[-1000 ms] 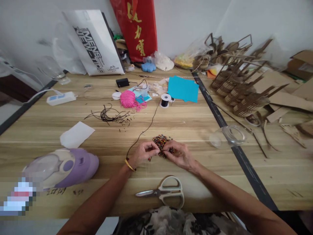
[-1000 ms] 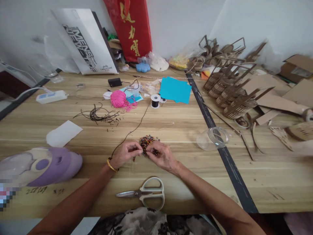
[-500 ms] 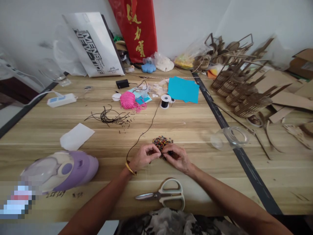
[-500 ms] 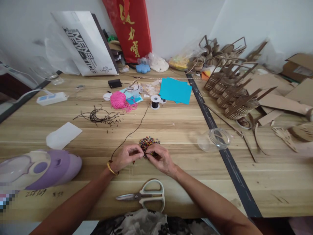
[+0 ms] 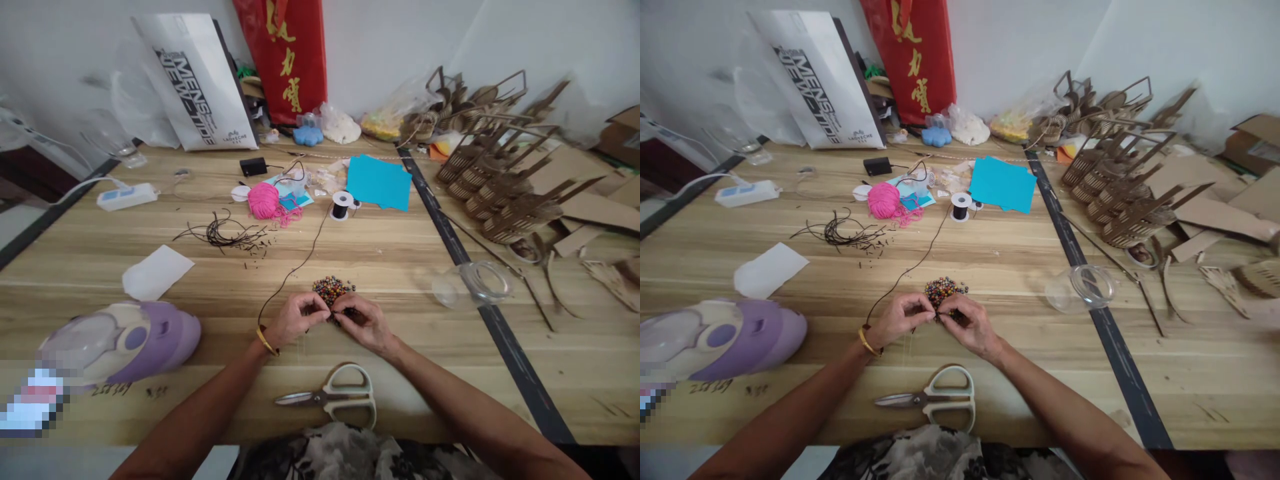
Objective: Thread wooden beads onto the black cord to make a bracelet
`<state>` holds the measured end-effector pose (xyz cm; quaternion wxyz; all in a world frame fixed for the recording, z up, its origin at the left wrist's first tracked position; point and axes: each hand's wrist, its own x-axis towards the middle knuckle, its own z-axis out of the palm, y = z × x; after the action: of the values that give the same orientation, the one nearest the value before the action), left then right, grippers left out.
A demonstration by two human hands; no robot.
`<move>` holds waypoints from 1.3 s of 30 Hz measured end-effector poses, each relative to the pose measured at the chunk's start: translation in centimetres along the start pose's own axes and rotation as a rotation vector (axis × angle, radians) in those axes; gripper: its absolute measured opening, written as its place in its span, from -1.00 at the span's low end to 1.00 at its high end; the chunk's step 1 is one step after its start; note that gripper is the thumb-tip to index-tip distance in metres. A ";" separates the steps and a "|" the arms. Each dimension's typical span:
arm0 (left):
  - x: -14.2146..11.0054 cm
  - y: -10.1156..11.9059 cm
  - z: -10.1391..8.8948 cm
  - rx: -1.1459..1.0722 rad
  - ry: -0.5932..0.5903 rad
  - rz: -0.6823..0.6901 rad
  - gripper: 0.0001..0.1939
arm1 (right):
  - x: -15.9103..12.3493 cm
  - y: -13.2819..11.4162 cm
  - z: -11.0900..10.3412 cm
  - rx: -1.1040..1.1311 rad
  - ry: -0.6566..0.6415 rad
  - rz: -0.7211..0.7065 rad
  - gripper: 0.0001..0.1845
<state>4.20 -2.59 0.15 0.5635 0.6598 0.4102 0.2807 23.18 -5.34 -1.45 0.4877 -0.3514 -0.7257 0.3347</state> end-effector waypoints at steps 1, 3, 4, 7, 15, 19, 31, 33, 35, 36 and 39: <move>0.0 0.0 0.0 0.001 -0.001 0.002 -0.87 | 0.0 0.0 0.0 0.001 0.002 0.001 -0.95; 0.0 -0.1 0.0 0.005 -0.003 0.009 -0.87 | 0.0 0.0 0.0 0.003 0.002 0.004 -0.95; 0.0 -0.1 0.0 0.005 -0.005 0.011 -0.87 | 0.0 0.0 0.0 0.005 0.001 0.005 -0.95; 0.1 -0.1 0.0 -0.005 -0.006 0.012 -0.86 | -0.1 0.0 0.0 -0.005 0.002 0.006 -0.94; 0.0 0.0 0.1 -0.027 -0.006 -0.009 -0.86 | 0.0 -0.1 0.0 -0.036 0.004 -0.002 -0.94; 0.0 0.1 0.1 -0.024 -0.006 -0.007 -0.85 | 0.0 -0.1 0.0 -0.043 0.001 0.003 -0.91; 0.0 0.0 0.2 -0.005 -0.008 0.004 -0.86 | 0.0 -0.1 0.0 -0.042 -0.019 0.017 -0.91; 0.0 -0.1 0.2 0.009 -0.007 0.001 -0.87 | 0.0 -0.1 0.0 -0.046 -0.020 0.020 -0.90; 0.0 0.0 0.2 0.017 -0.005 0.001 -0.87 | 0.0 -0.1 0.0 -0.044 -0.020 0.017 -0.91; 0.0 0.0 0.2 0.016 -0.003 0.001 -0.87 | 0.0 -0.1 0.0 -0.041 -0.020 0.016 -0.91; 0.0 0.0 0.2 0.001 -0.001 0.004 -0.87 | 0.0 -0.1 0.0 -0.029 -0.024 0.019 -0.91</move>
<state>4.35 -2.63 0.11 0.5628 0.6610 0.4088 0.2816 23.22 -5.38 -1.38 0.4706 -0.3610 -0.7330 0.3330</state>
